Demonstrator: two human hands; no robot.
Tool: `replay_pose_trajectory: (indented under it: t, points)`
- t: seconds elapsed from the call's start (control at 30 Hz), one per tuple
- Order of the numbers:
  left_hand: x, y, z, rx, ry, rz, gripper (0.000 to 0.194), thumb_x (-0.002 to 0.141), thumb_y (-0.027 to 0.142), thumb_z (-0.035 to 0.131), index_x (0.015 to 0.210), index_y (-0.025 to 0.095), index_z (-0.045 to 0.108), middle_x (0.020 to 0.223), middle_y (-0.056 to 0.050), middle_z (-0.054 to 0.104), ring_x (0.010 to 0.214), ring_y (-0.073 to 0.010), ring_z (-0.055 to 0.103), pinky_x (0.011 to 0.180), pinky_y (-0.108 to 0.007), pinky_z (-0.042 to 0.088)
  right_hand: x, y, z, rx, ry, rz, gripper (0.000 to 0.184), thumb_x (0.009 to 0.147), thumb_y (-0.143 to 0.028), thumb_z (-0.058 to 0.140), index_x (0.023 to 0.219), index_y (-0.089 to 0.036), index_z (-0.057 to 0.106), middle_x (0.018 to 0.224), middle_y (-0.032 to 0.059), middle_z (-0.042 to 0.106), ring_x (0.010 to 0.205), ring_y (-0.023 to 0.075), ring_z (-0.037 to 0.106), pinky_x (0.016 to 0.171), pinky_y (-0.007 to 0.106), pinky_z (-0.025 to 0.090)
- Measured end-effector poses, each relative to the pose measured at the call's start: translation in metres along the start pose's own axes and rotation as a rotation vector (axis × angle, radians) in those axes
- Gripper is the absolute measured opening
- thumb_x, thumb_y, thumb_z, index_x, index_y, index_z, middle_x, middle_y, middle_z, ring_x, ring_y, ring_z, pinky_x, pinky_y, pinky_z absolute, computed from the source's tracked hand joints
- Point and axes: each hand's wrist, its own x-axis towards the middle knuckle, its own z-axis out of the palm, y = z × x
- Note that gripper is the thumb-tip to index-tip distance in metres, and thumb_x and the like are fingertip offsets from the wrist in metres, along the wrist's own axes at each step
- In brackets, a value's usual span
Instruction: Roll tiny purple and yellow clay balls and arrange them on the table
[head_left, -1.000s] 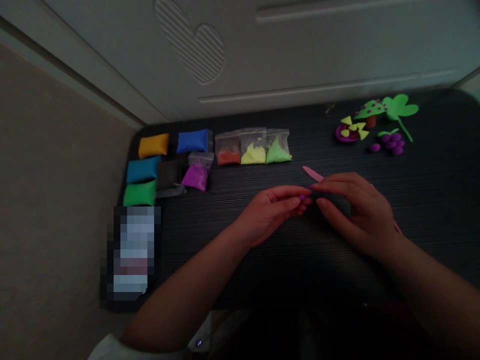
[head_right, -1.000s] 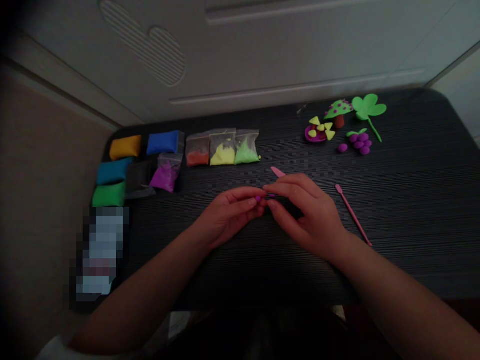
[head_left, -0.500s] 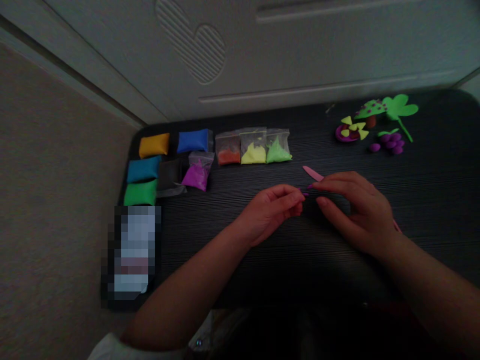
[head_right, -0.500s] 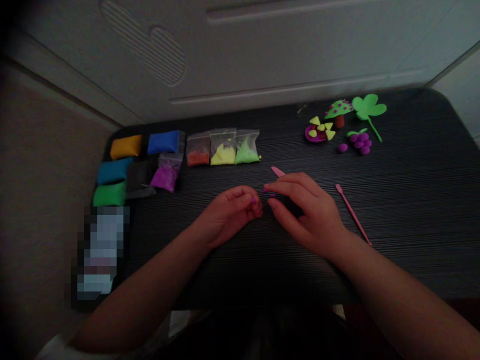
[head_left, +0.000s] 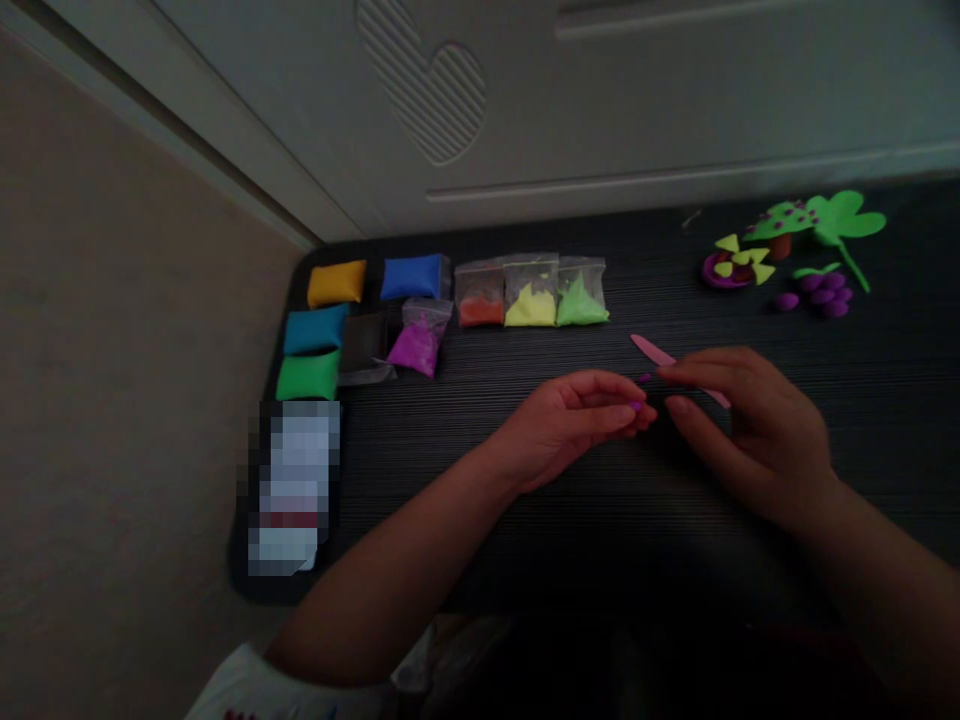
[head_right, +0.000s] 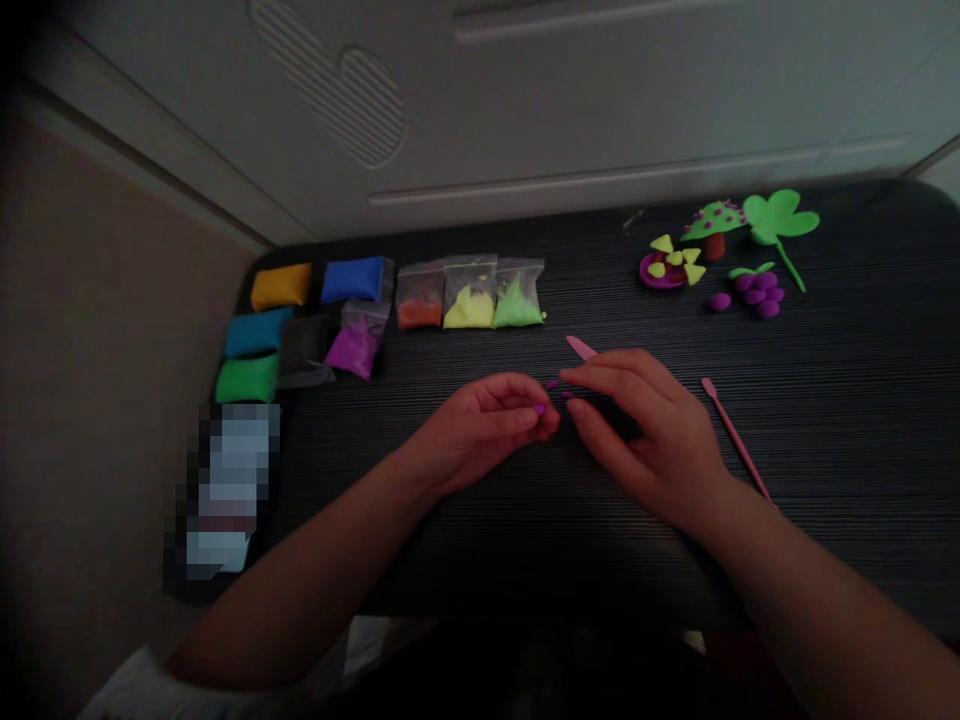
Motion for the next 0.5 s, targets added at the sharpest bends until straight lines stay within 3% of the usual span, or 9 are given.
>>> replay_pose_trajectory:
  t: [0.23,0.5]
  points:
    - [-0.0003,-0.0002,-0.0031,0.0,0.016,-0.002,0.015,0.076,0.017,0.06,0.089,0.016,0.065,0.085,-0.002,0.066,0.078,-0.0076,0.058,0.081,-0.024,0.04,-0.0022,0.0007,-0.0006,-0.022,-0.004,0.013,0.033,0.075,-0.017,0.058,0.106,-0.024,0.056,0.098,0.005,0.06,0.087,0.0191,0.058,0.075,0.037,0.049]
    - [0.0009,0.0002,-0.0019,0.044,0.047,0.028,0.017,0.079,0.03,0.057,0.078,0.013,0.063,0.069,0.0,0.059,0.067,-0.007,0.054,0.07,-0.023,0.038,-0.0014,0.0011,-0.0011,-0.011,-0.009,0.012,0.033,0.074,-0.017,0.059,0.107,-0.025,0.056,0.097,0.0045,0.06,0.087,0.0203,0.057,0.076,0.037,0.048]
